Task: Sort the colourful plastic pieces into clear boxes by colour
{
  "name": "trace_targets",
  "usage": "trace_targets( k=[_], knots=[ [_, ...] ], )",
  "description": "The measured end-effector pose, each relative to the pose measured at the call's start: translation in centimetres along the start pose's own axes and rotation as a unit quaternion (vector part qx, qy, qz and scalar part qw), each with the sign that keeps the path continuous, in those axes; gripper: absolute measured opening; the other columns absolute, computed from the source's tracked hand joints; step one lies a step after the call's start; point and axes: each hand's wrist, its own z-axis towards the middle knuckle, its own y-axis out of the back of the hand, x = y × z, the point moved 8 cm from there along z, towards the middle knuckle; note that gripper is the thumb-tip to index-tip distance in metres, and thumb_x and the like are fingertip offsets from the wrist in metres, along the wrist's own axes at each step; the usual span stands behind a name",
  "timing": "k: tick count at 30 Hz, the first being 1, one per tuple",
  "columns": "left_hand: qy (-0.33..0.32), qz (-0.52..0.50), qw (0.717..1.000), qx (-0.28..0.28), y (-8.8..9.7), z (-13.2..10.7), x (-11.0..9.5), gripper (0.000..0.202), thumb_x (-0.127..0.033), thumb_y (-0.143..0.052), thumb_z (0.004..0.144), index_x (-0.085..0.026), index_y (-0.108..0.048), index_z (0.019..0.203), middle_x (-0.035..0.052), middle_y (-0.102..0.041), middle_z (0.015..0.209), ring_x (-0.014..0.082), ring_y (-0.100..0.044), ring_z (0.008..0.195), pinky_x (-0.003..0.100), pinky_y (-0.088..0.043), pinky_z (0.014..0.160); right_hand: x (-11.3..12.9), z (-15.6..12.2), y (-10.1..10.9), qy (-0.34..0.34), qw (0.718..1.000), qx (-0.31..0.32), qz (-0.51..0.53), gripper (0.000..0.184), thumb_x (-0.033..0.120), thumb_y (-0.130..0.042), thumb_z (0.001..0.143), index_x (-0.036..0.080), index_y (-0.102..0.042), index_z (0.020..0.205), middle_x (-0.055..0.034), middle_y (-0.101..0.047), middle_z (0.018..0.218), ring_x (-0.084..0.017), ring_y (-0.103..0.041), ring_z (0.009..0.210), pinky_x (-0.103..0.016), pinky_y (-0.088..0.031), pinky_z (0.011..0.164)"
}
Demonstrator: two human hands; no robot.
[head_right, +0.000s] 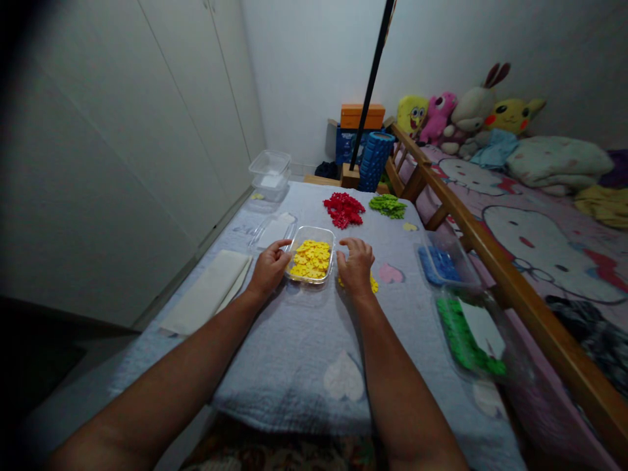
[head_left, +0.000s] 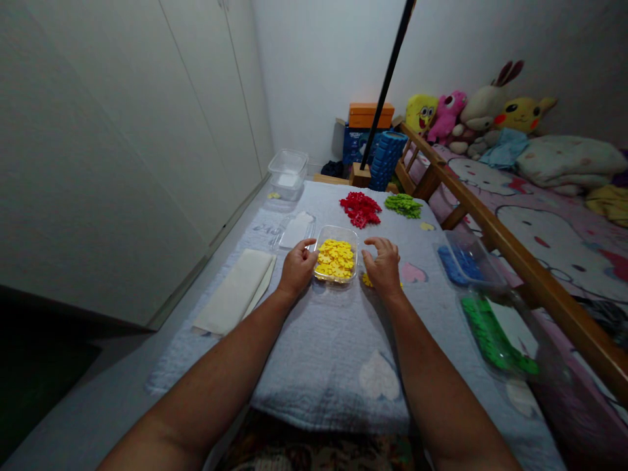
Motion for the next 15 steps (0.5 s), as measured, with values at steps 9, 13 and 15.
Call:
trace_targets(
  k=[9,13,15],
  knots=[
    [-0.007,-0.001,1.0,0.003,-0.1,0.2,0.4,0.05,-0.033,-0.059,0.081,-0.009,-0.067,0.124,-0.0083,-0.043,0.058,0.0123,-0.042,0.055,0.025,-0.035,0.058,-5.0,-0.2,0.3,-0.061,0.97,0.133,-0.193,0.037,0.043,-0.077,0.077,0.02,-0.073,0.107,-0.0154,-0.063,0.108,-0.034,-0.056,0.105,-0.042,-0.044,0.089],
    [-0.007,0.004,1.0,0.001,0.0,0.2,0.4,0.049,-0.033,-0.058,0.081,-0.009,-0.068,0.123,-0.0081,-0.042,0.059,0.0124,-0.043,0.056,0.025,-0.035,0.059,-5.0,-0.4,-0.5,-0.054,0.965,0.171,-0.192,0.023,0.037,-0.076,0.078,0.02,-0.073,0.095,-0.0119,-0.064,0.098,-0.028,-0.059,0.093,-0.037,-0.044,0.083],
    [-0.004,0.005,1.0,0.001,0.0,0.2,0.4,0.049,-0.033,-0.058,0.081,-0.01,-0.068,0.123,-0.0081,-0.042,0.059,0.0124,-0.043,0.056,0.025,-0.035,0.058,-4.9,-0.3,-0.7,-0.041,0.968,0.163,-0.186,0.018,0.033,-0.075,0.078,0.021,-0.073,0.091,-0.0102,-0.065,0.094,-0.026,-0.06,0.089,-0.035,-0.044,0.081]
  ],
)
